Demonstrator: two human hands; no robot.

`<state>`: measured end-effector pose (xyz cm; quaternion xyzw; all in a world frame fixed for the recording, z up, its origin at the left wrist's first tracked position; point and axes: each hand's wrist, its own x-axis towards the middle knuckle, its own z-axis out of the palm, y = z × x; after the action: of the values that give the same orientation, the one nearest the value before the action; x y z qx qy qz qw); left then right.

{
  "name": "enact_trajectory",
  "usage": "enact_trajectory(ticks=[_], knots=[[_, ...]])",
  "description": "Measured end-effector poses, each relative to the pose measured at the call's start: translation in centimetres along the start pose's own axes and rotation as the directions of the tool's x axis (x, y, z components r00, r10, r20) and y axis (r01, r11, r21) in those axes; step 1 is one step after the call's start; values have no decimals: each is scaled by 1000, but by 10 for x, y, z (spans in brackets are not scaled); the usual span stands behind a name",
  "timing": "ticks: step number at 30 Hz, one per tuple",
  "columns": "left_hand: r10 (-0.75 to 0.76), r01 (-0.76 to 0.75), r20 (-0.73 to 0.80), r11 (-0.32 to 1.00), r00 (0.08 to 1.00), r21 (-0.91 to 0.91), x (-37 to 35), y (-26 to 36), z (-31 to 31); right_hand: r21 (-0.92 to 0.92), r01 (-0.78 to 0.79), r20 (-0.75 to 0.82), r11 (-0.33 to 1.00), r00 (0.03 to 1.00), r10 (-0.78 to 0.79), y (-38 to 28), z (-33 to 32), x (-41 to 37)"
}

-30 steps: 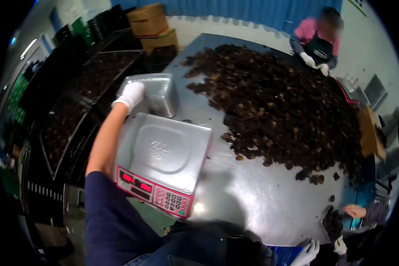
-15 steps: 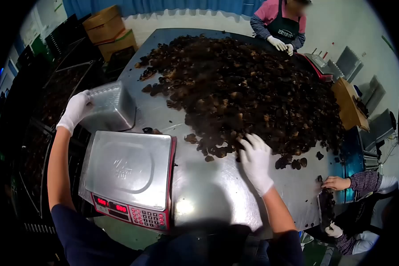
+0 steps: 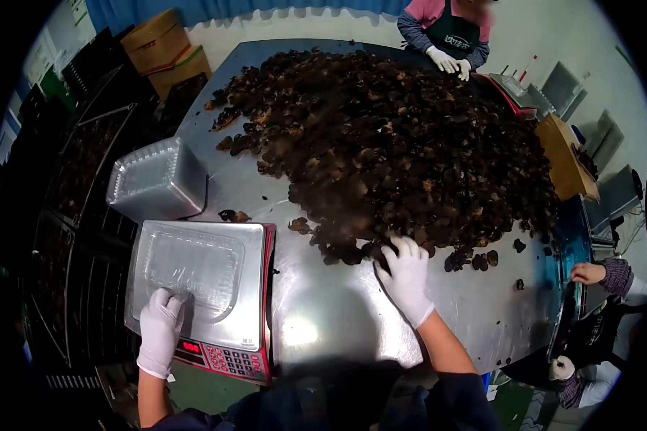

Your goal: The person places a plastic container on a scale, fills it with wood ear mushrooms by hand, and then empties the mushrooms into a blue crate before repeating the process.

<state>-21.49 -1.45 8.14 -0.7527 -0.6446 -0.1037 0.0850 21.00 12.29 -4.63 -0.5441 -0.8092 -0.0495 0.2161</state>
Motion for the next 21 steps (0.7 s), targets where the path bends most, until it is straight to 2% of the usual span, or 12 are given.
enact_trajectory(ticks=[2, 4, 5, 6, 8, 10, 12, 16, 18, 19, 20, 21], knots=[[-32, 34, 55, 999, 998, -26, -11, 6, -4, -93, -13, 116, 996, 993, 24, 11, -15, -44], [-154, 181, 150, 966, 977, -184, -10, 12, -21, -32, -160, 127, 987, 978, 163, 23, -30, -74], [-108, 131, 91, 944, 990, -304, -4, 9, -27, -44, -184, 111, 982, 976, 188, 32, -38, -84], [-176, 185, 58, 899, 983, -397, 0, 8, -28, -55, -209, 96, 976, 972, 213, 38, -48, -89], [-187, 157, -55, 926, 981, -344, 16, -9, -21, 30, -253, 26, 967, 967, 253, 48, -60, -89], [-314, 288, 4, 865, 949, -411, 37, -16, -10, 63, -305, -29, 950, 951, 308, 52, -63, -81], [-251, 251, 47, 900, 967, -356, 44, -29, 15, 157, -324, -50, 933, 941, 335, 45, -71, -53], [-298, 331, 154, 899, 942, -288, 43, -28, 21, 198, -132, -155, 971, 974, 164, 29, -53, 19], [-278, 336, 225, 895, 934, -293, 40, -21, 8, 233, -110, -99, 966, 986, 136, 25, -32, 55], [-229, 253, 168, 957, 959, -144, 38, -15, 2, 204, -129, -24, 970, 990, 137, 18, -23, 72], [-132, 132, -22, 991, 991, 15, 34, -8, 1, 159, -105, 21, 982, 994, 103, 13, -14, 84], [-143, 142, -42, 990, 989, -26, 34, 5, -8, 133, -69, 83, 989, 995, 58, 14, -3, 89]])
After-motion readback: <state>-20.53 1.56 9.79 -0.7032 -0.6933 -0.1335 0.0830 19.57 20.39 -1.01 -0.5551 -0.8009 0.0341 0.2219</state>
